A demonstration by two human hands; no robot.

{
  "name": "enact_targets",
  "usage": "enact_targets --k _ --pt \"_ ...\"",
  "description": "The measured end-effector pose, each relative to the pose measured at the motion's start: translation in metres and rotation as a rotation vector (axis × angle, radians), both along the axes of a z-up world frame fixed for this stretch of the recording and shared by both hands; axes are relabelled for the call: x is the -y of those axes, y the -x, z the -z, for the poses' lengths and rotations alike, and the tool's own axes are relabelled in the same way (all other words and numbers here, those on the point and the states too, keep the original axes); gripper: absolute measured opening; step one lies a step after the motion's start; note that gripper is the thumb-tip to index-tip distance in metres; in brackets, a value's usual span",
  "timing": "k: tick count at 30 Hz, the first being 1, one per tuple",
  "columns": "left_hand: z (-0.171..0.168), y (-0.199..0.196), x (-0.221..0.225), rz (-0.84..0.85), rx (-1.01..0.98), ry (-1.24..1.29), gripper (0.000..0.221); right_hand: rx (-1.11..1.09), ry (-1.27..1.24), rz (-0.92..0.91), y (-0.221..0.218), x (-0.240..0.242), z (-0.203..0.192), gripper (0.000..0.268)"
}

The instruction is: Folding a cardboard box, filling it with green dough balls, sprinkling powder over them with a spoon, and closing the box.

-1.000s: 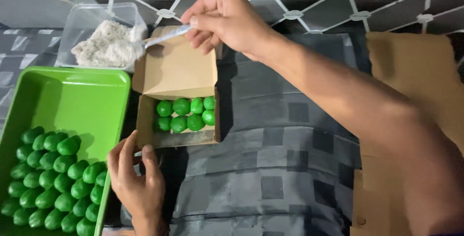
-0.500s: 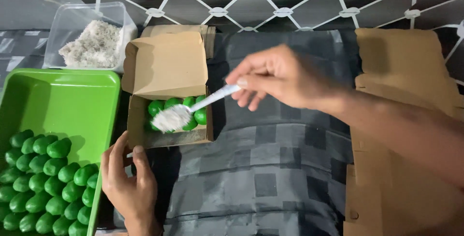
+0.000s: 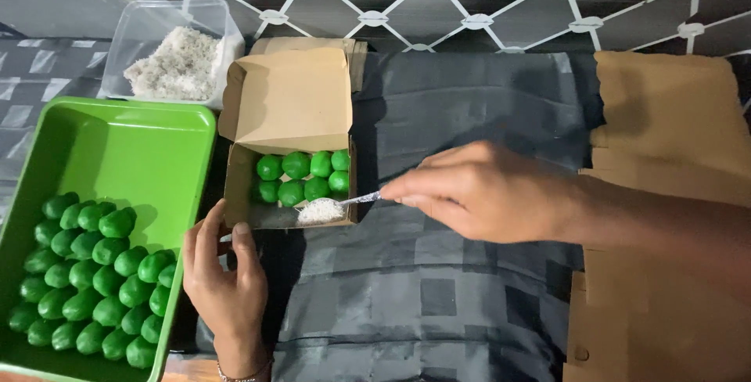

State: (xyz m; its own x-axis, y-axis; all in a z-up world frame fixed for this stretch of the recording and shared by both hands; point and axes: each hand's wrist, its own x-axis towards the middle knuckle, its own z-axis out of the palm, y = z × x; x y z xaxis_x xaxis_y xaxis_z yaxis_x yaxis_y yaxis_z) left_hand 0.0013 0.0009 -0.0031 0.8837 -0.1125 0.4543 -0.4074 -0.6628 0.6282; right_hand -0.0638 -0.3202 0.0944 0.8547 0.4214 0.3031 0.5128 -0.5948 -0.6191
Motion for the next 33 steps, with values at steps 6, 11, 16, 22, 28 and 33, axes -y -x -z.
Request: enact_targets --k 6,11,16,22,28,33 --pt "-0.002 0.001 0.0 0.013 -0.002 -0.002 0.032 0.622 0.412 -0.309 0.011 -0.01 -0.016 0.022" --pt "0.0 0.0 -0.002 0.0 -0.007 -0.007 0.032 0.776 0.579 -0.339 0.023 -0.017 -0.027 0.022" --pt "-0.006 0.002 0.0 0.005 0.0 0.014 0.031 0.803 0.509 -0.291 0.017 -0.02 -0.022 0.015" --pt "-0.014 0.004 0.001 0.027 -0.027 0.025 0.038 0.823 0.445 -0.302 0.01 -0.032 -0.019 0.012" --pt "-0.013 0.003 0.001 0.072 0.0 0.014 0.039 0.786 0.414 -0.223 -0.003 -0.059 -0.003 0.018" --pt "-0.01 0.001 -0.001 0.05 -0.004 0.014 0.034 0.841 0.399 -0.18 -0.015 -0.071 -0.001 0.02"
